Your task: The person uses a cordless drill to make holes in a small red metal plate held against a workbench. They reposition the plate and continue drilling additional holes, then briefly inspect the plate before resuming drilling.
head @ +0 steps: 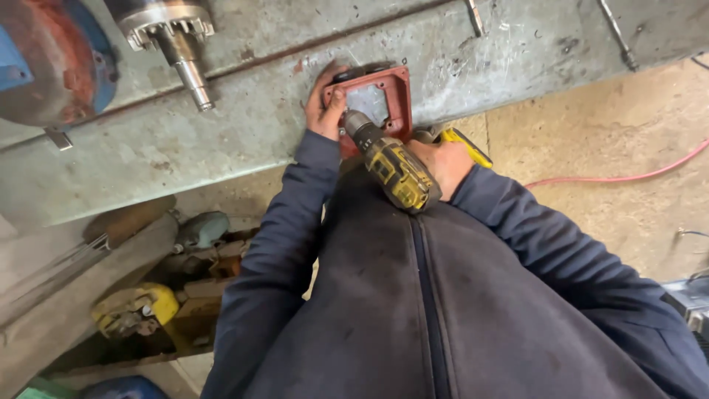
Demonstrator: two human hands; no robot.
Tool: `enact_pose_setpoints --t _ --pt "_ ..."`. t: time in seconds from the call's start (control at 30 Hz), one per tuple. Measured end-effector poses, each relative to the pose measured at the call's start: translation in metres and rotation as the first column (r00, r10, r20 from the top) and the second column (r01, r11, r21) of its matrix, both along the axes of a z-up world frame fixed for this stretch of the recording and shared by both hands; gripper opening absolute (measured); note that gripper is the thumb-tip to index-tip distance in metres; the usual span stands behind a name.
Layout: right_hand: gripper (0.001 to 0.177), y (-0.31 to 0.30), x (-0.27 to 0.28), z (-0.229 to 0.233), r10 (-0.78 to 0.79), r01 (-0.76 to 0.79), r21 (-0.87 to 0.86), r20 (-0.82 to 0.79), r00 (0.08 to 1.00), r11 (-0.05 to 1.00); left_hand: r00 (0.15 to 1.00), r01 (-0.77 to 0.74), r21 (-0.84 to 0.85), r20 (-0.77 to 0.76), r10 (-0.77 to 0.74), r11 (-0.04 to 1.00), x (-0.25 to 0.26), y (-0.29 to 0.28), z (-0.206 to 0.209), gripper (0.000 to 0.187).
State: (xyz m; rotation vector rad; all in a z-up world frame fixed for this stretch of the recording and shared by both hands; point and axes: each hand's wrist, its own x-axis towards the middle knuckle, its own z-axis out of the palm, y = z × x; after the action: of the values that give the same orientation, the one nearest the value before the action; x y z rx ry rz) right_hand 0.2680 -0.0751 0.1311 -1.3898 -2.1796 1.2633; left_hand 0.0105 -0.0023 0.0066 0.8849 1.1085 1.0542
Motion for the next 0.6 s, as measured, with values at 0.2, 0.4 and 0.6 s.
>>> enact_pose_setpoints --t 0.2,0.4,0.6 --pt "0.031 -0.004 0.008 -0.004 0.084 -0.080 -0.050 0.086 0.993 0.996 0.998 -0.025 0.091 0.067 0.018 0.996 -0.008 -0.006 -0.017 0.056" --pt "0.029 -0.013 0.008 -0.007 0.066 -0.065 -0.018 0.095 0.993 0.998 0.999 -0.002 0.090 0.037 -0.001 0.996 -0.011 -0.012 -0.023 0.059" --pt "0.035 -0.006 0.000 0.005 0.017 -0.020 0.044 0.059 0.998 0.999 0.996 -0.029 0.031 0.084 0.026 0.999 -0.009 -0.012 -0.022 0.062"
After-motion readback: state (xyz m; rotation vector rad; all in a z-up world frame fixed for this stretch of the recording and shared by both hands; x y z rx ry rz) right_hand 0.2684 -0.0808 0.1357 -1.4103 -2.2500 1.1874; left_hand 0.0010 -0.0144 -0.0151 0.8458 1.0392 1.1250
